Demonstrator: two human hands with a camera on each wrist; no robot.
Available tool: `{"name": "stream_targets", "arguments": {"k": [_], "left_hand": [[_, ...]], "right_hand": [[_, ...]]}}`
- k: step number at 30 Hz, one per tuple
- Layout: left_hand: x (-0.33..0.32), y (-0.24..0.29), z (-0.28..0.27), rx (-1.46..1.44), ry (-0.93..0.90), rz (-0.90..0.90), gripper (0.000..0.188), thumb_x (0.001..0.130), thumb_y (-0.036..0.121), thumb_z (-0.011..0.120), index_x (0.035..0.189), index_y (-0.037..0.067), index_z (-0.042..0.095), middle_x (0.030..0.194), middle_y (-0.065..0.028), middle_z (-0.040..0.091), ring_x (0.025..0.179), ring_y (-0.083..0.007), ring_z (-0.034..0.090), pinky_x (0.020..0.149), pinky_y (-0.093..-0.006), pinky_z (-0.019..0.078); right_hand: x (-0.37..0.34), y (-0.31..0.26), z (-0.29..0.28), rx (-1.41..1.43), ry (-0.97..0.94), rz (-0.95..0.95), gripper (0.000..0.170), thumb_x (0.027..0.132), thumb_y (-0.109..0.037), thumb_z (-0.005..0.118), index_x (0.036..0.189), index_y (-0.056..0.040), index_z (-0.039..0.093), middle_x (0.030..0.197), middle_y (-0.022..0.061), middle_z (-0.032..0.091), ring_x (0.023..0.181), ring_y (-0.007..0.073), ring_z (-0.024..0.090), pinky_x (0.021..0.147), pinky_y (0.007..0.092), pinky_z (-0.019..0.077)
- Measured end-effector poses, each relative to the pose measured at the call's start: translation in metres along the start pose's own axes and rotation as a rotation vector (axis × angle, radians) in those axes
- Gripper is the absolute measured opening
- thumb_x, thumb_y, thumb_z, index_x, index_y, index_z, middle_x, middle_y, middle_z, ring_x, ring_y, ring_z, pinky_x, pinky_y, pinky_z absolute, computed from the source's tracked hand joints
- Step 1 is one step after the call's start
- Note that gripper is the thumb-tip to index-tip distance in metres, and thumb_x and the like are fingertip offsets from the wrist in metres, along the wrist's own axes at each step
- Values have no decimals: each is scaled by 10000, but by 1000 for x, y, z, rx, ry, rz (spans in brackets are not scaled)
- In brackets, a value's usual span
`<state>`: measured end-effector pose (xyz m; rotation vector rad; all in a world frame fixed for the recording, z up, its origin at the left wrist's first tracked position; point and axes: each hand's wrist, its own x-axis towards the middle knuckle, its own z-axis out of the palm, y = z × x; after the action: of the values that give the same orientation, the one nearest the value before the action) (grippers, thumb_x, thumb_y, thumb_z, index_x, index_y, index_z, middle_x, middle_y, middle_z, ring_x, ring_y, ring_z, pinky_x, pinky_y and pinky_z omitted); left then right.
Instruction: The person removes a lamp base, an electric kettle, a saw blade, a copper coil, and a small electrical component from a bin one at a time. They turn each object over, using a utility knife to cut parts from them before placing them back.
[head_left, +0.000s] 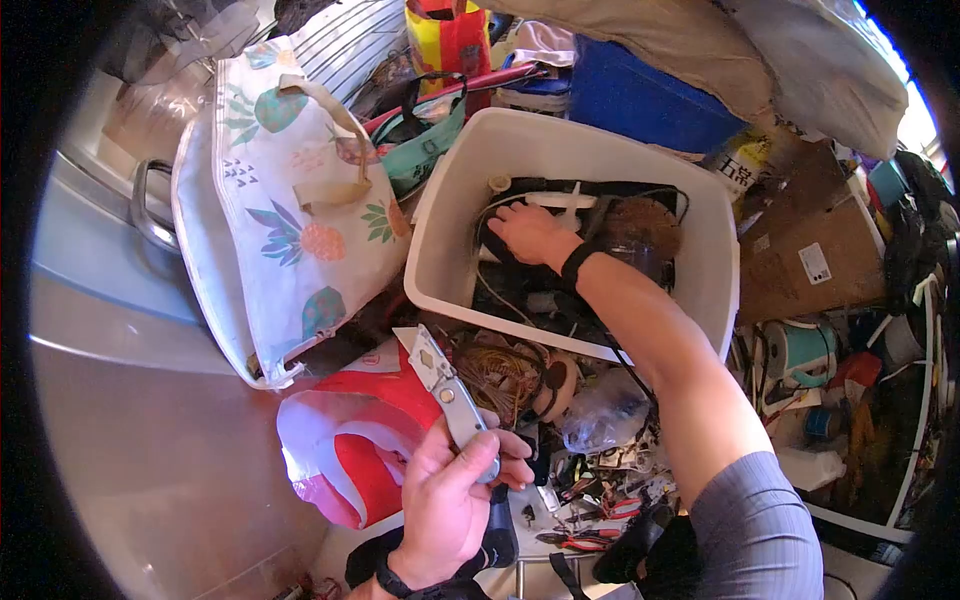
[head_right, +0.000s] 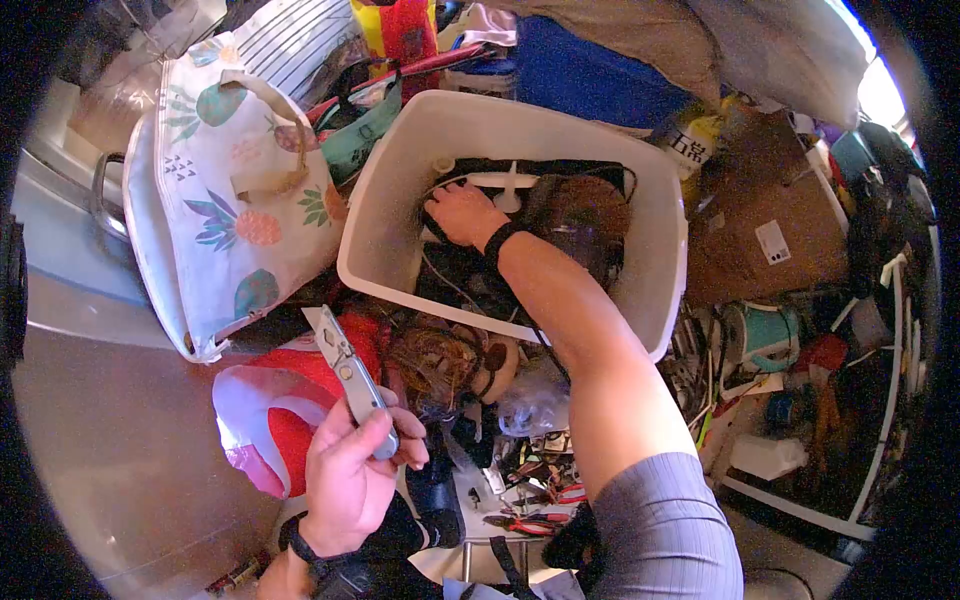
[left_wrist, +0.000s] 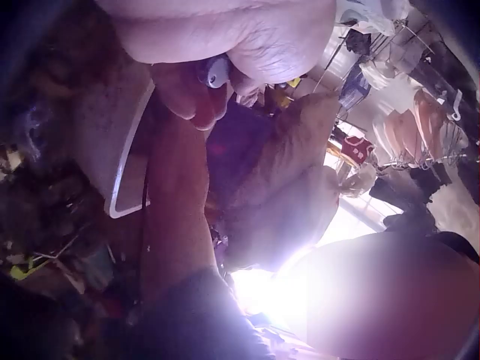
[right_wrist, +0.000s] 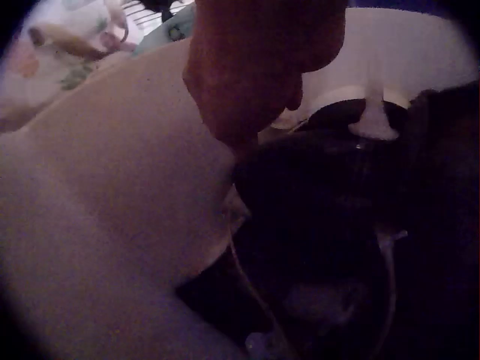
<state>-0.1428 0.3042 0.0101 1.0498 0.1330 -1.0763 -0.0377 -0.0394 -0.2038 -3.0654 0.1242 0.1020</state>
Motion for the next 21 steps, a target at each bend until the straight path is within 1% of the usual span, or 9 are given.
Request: {"name": "stream_targets", "arguments": {"k": [3, 5, 6, 7, 9, 11, 13, 19, 21], "left_hand": [[-1, 3, -7, -14, 12, -26, 231, 1000, 110, 596, 1212, 20, 580, 978, -194, 699, 802, -292, 683, 734, -390, 545], [-2, 2, -10, 0, 16, -43, 238, 1001, 107, 592, 1221, 18, 572, 980, -195, 700, 800, -291, 683, 743, -388, 545], [-2, 4, -12, -4, 6, -67, 249, 1005, 112, 596, 1232, 16, 559, 987, -196, 701, 800, -287, 686, 748, -386, 546], [-2, 4, -13, -7, 7, -59, 249, 1005, 112, 596, 1232, 16, 559, 987, -196, 701, 800, -287, 686, 748, -386, 546], [-3, 3, -16, 41, -16, -89, 260, 1010, 117, 603, 1244, 18, 547, 993, -194, 703, 808, -276, 687, 755, -381, 545], [-4, 3, -15, 32, -11, -127, 260, 1014, 121, 610, 1244, 20, 544, 998, -193, 703, 820, -262, 686, 756, -372, 541], [-4, 1, -11, 6, -54, -153, 260, 1014, 124, 613, 1242, 23, 541, 995, -187, 702, 826, -253, 682, 758, -365, 534], [-2, -2, 1, 53, -87, -173, 266, 1019, 137, 609, 1244, 27, 518, 990, -161, 693, 842, -222, 672, 773, -337, 529], [-3, -7, 2, 70, -106, -185, 265, 1020, 134, 607, 1246, 29, 518, 998, -157, 691, 847, -218, 671, 768, -338, 530]], "right_hand": [[18, -18, 4, -112, -3, -65, 330, 892, -114, 656, 1220, -116, 701, 1266, 106, 645, 1247, 320, 586, 1018, 520, 484], [34, -29, 15, -307, -181, -204, 302, 920, -180, 650, 1214, -165, 715, 1319, 27, 631, 1314, 270, 532, 1068, 511, 418], [39, -35, 23, -369, -172, -243, 297, 945, -241, 634, 1222, -192, 730, 1296, -5, 657, 1314, 245, 527, 1079, 494, 400], [44, -37, 28, -374, -167, -248, 297, 945, -241, 634, 1222, -192, 730, 1296, -5, 657, 1314, 245, 527, 1079, 494, 400], [47, -46, 39, -466, -334, -279, 303, 956, -269, 622, 1225, -201, 745, 1251, -4, 688, 1293, 241, 534, 1075, 504, 392], [45, -52, 45, -528, -328, -270, 296, 958, -292, 621, 1206, -222, 766, 1211, -15, 710, 1275, 242, 540, 1060, 505, 383], [47, -46, 58, -514, -187, -244, 264, 958, -302, 619, 1141, -222, 792, 1216, -30, 700, 1268, 228, 531, 1030, 480, 387], [39, -52, 46, -477, -138, -210, 248, 951, -271, 607, 1060, -191, 814, 1156, -36, 682, 1242, 219, 508, 982, 453, 392], [28, -53, 34, -501, -104, -222, 250, 943, -262, 605, 1054, -186, 815, 1129, -5, 684, 1187, 232, 538, 955, 461, 406]]}}
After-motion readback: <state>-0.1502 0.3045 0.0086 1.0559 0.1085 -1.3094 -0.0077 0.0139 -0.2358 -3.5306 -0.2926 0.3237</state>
